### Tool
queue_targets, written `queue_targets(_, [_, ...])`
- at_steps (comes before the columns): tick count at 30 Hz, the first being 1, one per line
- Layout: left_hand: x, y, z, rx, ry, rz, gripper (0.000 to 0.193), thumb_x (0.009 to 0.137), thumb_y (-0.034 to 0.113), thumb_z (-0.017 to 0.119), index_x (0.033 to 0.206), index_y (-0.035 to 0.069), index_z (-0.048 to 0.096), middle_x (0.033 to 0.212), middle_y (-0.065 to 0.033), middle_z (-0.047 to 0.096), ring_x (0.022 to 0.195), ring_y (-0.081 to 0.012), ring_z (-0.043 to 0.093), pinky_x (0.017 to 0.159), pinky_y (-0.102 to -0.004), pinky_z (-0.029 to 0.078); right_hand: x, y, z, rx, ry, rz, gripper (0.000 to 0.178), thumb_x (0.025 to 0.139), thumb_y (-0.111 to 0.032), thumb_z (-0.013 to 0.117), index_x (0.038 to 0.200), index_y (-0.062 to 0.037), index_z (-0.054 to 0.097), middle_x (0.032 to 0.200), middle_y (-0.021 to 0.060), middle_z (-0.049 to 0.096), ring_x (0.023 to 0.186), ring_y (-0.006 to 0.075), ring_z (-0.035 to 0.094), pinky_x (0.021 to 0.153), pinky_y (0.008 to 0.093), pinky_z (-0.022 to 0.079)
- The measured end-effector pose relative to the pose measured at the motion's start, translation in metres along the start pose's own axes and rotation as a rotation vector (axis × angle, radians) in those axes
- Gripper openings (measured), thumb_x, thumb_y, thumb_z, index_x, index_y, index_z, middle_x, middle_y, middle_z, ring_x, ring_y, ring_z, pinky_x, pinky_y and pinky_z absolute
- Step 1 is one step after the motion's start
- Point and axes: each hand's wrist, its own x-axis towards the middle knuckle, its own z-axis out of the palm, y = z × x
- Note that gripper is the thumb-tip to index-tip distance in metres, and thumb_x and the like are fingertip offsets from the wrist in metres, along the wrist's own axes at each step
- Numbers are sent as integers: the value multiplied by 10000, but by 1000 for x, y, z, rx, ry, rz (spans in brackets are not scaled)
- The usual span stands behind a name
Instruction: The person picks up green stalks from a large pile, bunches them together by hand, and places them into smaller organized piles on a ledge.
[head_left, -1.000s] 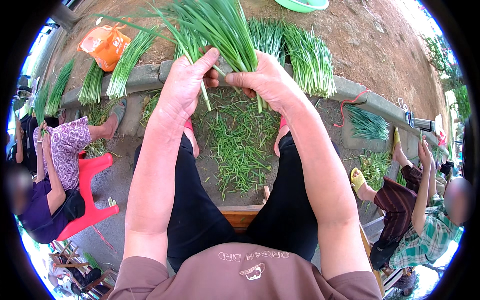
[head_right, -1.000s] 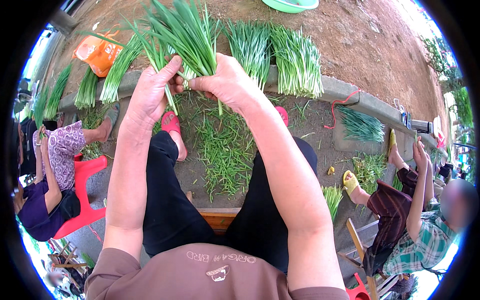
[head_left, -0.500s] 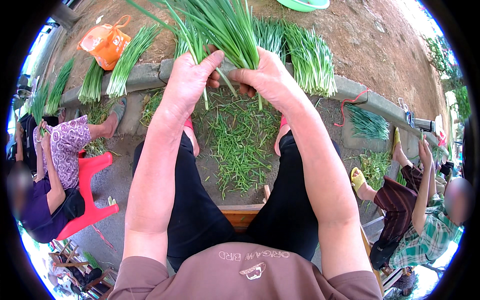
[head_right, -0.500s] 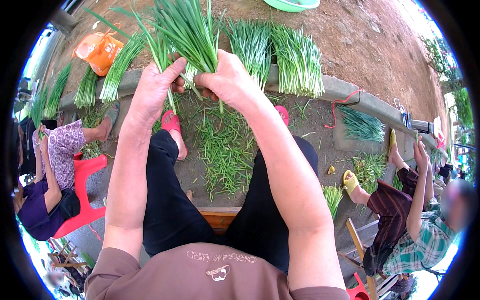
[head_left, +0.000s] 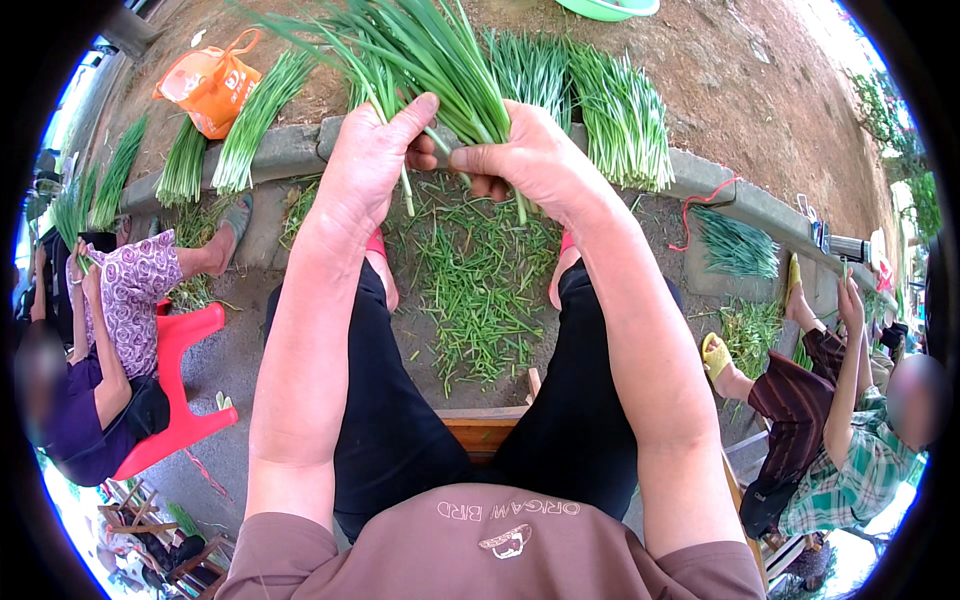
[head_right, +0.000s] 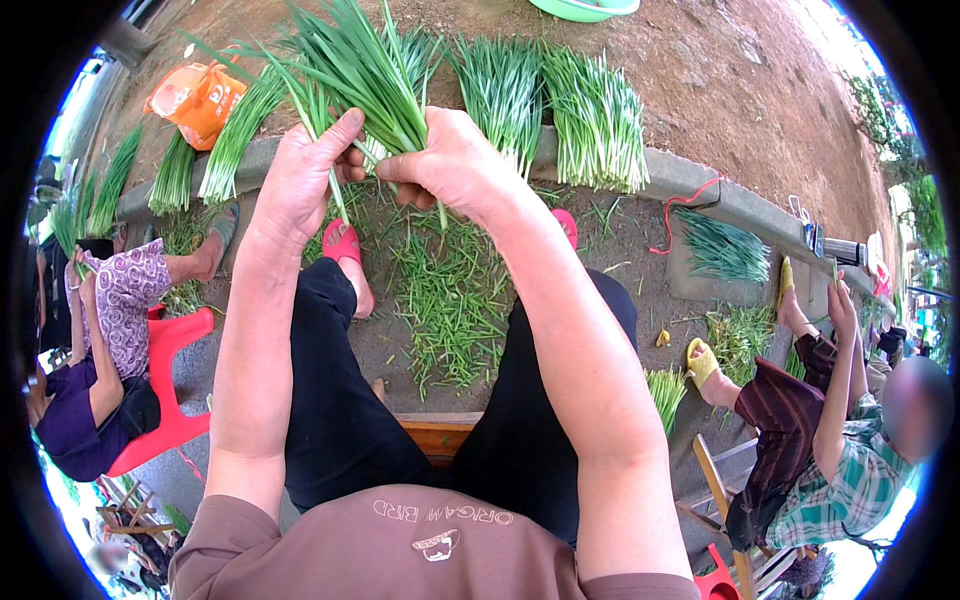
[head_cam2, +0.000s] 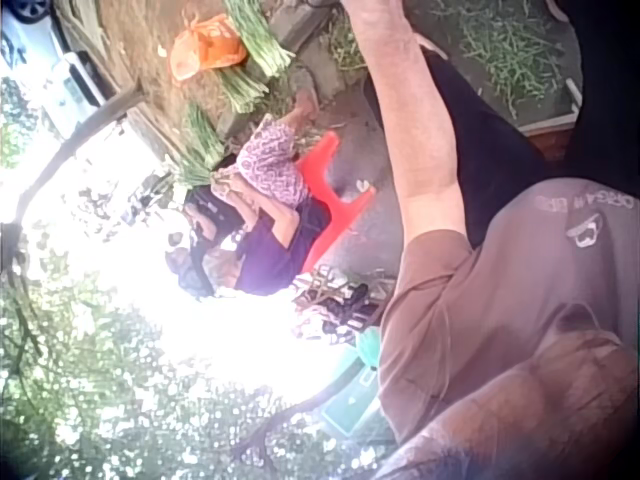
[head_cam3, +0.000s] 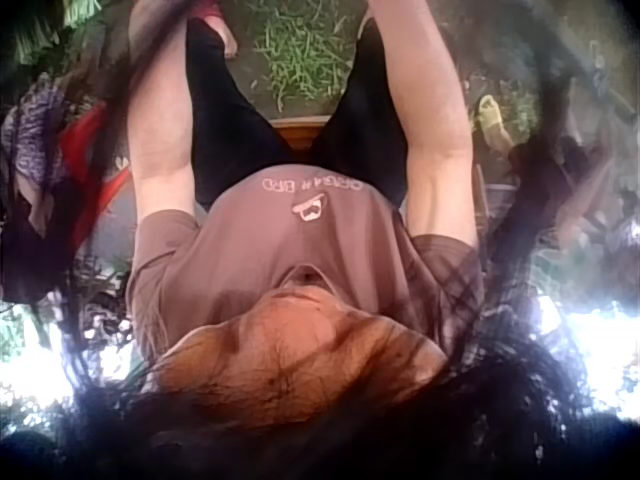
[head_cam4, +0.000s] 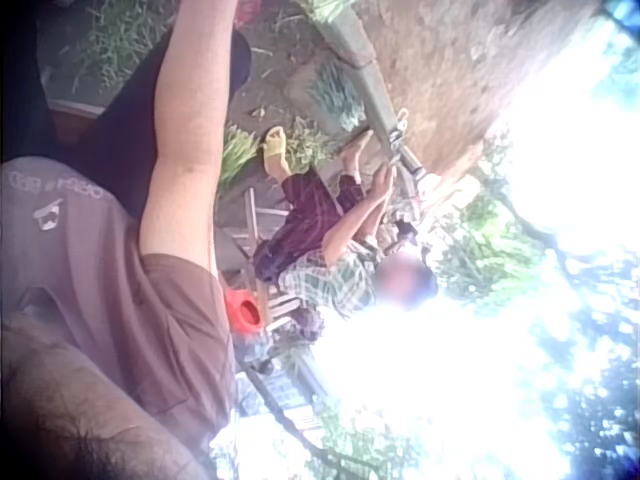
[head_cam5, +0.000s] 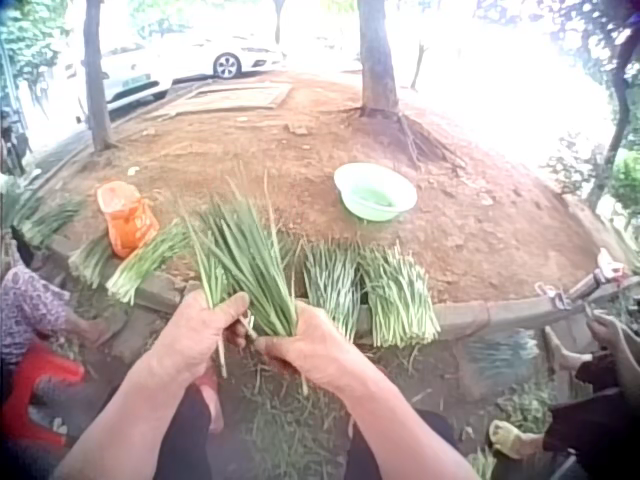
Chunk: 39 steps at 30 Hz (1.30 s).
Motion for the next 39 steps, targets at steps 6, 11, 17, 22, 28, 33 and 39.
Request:
queue_targets(6, [0, 2, -2, -22, -40, -14, 186, 852, 272, 638, 848, 95, 582, 707, 37, 550, 601, -54, 518, 543, -206, 443, -4, -4, -2, 92, -46, 9, 181, 766, -110, 649, 891, -1, 578, 673, 30, 590, 547, 93, 569, 482, 220, 456])
queue_targets(11, [-1, 5, 1, -38, -39, -7, 191, 853, 278, 637, 839, 97, 577, 696, 39, 541, 598, -55, 512, 541, -203, 436, -4, -3, -3, 111, -61, -26, 187, 769, -155, 653, 876, -19, 581, 683, 28, 593, 552, 93, 565, 501, 225, 447])
queue_targets(17, [0, 4, -3, -22, -48, -12, 193, 854, 282, 635, 842, 99, 575, 705, 39, 544, 609, -54, 510, 555, -207, 437, -3, -1, -2, 135, -37, -36, 145, 766, -137, 638, 834, -19, 588, 634, 22, 572, 534, 93, 549, 486, 219, 427])
queue_targets(22, [1, 5, -6, -45, -72, -17, 198, 863, 291, 622, 852, 100, 571, 714, 37, 548, 622, -54, 513, 575, -210, 438, -2, 2, -4, 191, -66, -53, 133, 771, -122, 644, 833, -17, 590, 638, 22, 570, 514, 91, 533, 474, 221, 417])
queue_targets(28, [-1, 8, -8, -121, -114, -40, 174, 870, 278, 614, 847, 107, 587, 722, 47, 558, 637, -51, 513, 576, -217, 430, -3, 0, -4, 210, -75, -34, 130, 777, -116, 654, 831, -17, 590, 634, 21, 566, 519, 89, 528, 476, 222, 416])
queue_targets(33, [-1, 7, -7, -136, -92, -53, 173, 872, 276, 611, 856, 106, 583, 743, 40, 561, 642, -55, 516, 580, -217, 436, -2, 1, -5, 193, -25, -54, 140, 767, -96, 649, 849, -7, 579, 625, 30, 566, 518, 94, 531, 481, 224, 423])
queue_targets(39, [4, 6, -15, -53, 77, 12, 185, 868, 263, 613, 924, 87, 607, 746, 27, 557, 640, -57, 513, 568, -203, 424, 0, 4, -6, 155, -5, -59, 114, 765, -91, 653, 801, -19, 573, 605, 28, 554, 517, 106, 523, 494, 231, 423])
